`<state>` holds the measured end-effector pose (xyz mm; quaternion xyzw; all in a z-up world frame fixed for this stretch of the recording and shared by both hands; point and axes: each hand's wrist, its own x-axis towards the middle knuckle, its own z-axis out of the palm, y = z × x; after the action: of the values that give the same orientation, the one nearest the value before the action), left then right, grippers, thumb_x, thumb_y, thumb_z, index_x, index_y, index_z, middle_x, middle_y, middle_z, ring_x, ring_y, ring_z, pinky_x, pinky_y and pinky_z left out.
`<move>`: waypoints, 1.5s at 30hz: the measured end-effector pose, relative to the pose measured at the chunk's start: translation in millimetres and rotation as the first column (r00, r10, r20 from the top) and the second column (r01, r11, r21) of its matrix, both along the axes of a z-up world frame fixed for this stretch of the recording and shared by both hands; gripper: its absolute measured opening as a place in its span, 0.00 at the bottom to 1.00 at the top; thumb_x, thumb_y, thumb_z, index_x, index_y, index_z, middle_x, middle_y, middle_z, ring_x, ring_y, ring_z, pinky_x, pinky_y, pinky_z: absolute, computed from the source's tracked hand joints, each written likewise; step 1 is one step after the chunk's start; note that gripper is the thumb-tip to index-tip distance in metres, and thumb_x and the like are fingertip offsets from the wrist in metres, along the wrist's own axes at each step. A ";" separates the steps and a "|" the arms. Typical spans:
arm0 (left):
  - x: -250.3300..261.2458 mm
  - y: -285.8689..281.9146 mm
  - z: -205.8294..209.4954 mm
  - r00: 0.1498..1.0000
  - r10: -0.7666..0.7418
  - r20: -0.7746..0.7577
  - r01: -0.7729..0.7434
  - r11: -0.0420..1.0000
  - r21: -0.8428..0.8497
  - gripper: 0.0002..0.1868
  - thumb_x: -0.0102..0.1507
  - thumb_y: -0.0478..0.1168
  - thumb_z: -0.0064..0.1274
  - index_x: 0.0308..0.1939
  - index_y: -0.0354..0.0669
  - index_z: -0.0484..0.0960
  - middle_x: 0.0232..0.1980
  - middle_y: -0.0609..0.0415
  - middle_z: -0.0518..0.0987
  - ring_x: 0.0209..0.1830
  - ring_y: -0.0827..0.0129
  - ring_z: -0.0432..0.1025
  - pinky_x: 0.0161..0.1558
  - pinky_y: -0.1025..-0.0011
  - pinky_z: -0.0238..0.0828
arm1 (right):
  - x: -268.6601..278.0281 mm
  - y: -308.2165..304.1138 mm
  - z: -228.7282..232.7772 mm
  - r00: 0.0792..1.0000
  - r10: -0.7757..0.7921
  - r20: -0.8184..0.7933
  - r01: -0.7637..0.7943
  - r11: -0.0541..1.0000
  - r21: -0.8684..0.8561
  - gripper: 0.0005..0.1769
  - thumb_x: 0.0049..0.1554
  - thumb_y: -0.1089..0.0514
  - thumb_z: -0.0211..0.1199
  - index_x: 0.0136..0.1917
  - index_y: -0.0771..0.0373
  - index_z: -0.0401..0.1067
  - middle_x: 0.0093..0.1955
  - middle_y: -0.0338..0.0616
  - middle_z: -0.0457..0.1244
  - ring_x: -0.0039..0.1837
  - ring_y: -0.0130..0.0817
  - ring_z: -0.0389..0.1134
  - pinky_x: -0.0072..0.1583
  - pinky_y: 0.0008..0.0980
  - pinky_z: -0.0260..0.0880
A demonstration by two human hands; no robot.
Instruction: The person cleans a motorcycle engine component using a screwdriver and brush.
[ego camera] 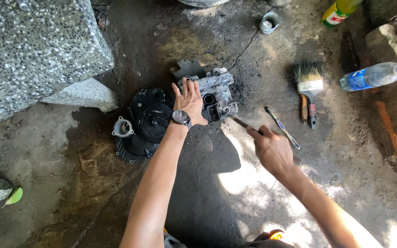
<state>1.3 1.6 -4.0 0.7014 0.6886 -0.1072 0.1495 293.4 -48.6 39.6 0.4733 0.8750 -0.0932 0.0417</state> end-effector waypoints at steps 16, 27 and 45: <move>-0.8 -3.2 0.4 0.999 0.018 0.046 -0.021 0.997 0.073 0.78 0.36 0.65 0.76 0.73 0.21 0.49 0.73 0.28 0.56 0.79 0.35 0.45 0.70 0.28 0.40 | -7.2 -15.6 -59.8 0.911 -0.324 -0.257 0.356 0.930 0.089 0.15 0.67 0.55 0.56 0.63 0.49 0.79 0.40 0.44 0.66 0.26 0.32 0.57 0.26 0.32 0.56; -1.7 -3.3 -2.2 0.998 0.027 0.057 -0.028 0.999 0.032 0.79 0.37 0.65 0.77 0.73 0.21 0.46 0.73 0.27 0.54 0.79 0.35 0.43 0.71 0.30 0.41 | 14.7 -32.4 -115.8 0.880 -0.170 -0.444 0.323 0.899 0.295 0.15 0.69 0.58 0.54 0.65 0.45 0.75 0.42 0.40 0.62 0.36 0.31 0.60 0.34 0.35 0.59; -4.0 -0.6 -1.0 0.999 -0.022 0.034 0.020 0.998 0.062 0.78 0.35 0.64 0.77 0.72 0.20 0.48 0.71 0.27 0.55 0.77 0.33 0.43 0.69 0.29 0.39 | -22.8 8.7 -35.7 0.953 -0.238 -0.189 0.257 0.963 0.080 0.20 0.63 0.65 0.54 0.64 0.50 0.76 0.44 0.50 0.65 0.31 0.41 0.68 0.31 0.39 0.70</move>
<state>-2.7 1.0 -5.0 0.7148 0.6814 -0.0751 0.1384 270.6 -39.9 3.9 0.5706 0.8126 -0.0942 -0.0729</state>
